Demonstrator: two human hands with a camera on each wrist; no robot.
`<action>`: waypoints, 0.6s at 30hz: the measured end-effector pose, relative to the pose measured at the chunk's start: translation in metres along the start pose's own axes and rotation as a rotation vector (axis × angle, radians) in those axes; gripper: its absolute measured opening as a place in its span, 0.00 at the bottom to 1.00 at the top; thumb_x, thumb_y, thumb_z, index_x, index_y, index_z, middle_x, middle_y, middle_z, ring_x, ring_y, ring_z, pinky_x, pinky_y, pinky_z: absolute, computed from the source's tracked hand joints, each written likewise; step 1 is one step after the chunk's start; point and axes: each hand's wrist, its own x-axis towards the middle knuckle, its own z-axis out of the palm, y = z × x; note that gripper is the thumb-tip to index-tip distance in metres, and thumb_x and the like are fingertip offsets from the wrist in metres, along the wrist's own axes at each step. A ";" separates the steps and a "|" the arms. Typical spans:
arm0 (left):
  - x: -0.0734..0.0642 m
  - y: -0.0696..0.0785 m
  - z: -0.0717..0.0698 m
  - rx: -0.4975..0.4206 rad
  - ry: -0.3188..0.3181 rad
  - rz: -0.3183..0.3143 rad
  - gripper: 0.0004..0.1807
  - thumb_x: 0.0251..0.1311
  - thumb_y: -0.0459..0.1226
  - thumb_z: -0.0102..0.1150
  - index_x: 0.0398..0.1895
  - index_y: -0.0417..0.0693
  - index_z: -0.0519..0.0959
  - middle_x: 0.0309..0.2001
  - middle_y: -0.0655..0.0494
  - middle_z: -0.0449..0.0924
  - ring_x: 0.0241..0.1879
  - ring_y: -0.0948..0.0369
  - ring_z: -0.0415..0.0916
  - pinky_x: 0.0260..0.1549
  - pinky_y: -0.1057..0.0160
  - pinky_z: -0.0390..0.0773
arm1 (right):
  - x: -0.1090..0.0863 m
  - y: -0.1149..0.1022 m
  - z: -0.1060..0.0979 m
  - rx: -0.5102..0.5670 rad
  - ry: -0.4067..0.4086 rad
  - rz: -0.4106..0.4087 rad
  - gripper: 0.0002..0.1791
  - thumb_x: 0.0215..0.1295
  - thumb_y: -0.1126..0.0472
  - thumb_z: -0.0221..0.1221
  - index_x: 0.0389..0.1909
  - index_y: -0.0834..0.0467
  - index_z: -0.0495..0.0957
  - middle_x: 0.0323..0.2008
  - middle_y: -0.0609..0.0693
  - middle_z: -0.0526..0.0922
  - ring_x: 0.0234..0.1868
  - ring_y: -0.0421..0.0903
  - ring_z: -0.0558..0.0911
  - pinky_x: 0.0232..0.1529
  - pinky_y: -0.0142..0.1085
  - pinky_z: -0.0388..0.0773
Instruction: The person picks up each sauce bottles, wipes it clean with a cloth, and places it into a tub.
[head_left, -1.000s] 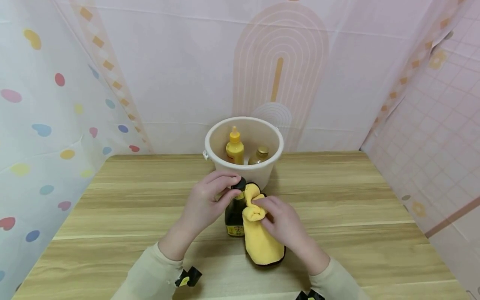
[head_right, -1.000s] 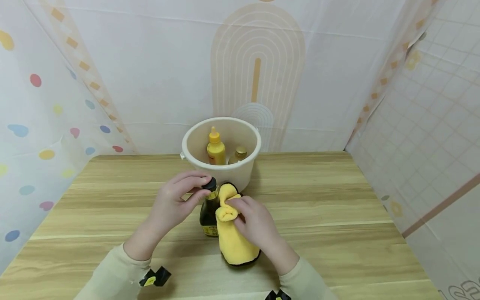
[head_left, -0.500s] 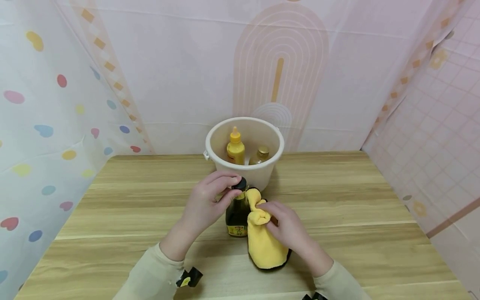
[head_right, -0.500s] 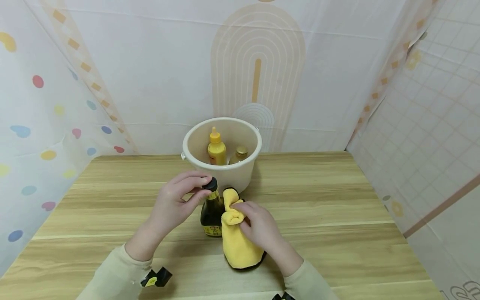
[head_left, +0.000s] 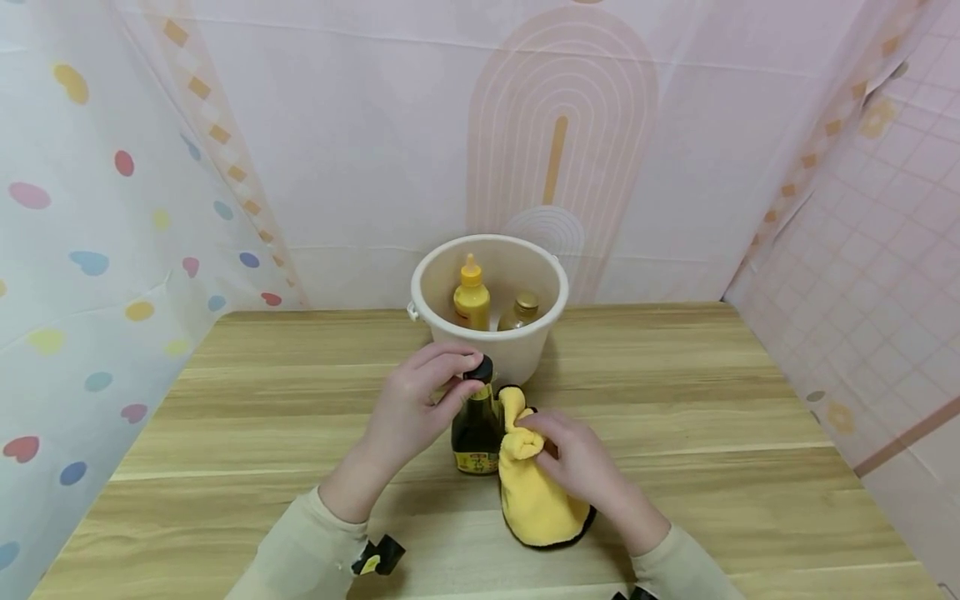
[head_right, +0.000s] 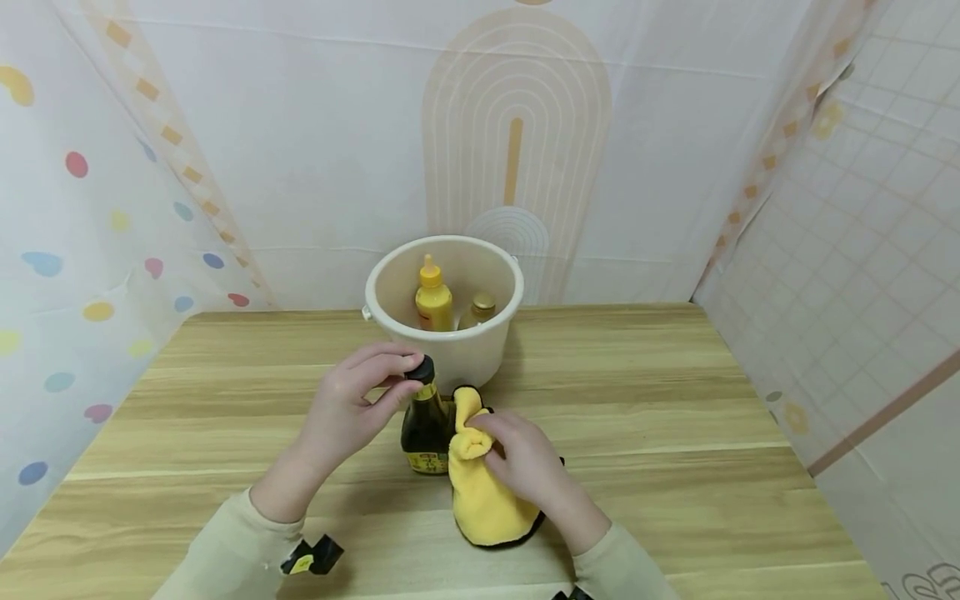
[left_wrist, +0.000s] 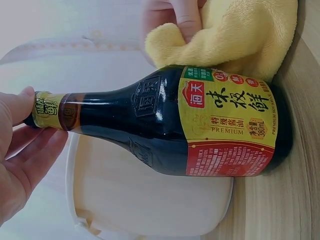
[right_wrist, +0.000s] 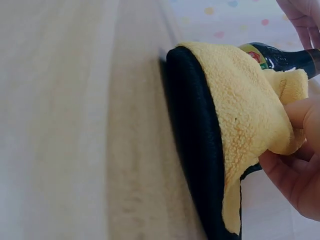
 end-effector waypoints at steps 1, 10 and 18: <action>0.000 0.000 0.000 -0.003 -0.002 -0.003 0.18 0.44 0.21 0.74 0.41 0.38 0.84 0.44 0.49 0.83 0.37 0.58 0.81 0.34 0.69 0.81 | 0.000 0.000 0.000 -0.009 -0.019 0.005 0.17 0.55 0.73 0.66 0.46 0.58 0.82 0.41 0.51 0.84 0.40 0.46 0.81 0.40 0.40 0.80; -0.001 -0.001 0.000 -0.001 -0.001 0.007 0.18 0.44 0.22 0.74 0.41 0.38 0.84 0.44 0.49 0.83 0.36 0.58 0.81 0.34 0.68 0.81 | -0.001 0.001 -0.002 -0.086 -0.121 0.021 0.17 0.57 0.70 0.64 0.48 0.56 0.82 0.39 0.49 0.82 0.36 0.43 0.79 0.36 0.38 0.78; 0.000 -0.002 0.000 -0.014 -0.005 0.006 0.18 0.44 0.21 0.74 0.41 0.37 0.84 0.43 0.48 0.83 0.38 0.57 0.82 0.35 0.69 0.82 | 0.010 -0.005 -0.035 -0.043 0.078 0.023 0.25 0.54 0.74 0.64 0.55 0.59 0.80 0.52 0.55 0.83 0.51 0.54 0.82 0.49 0.49 0.79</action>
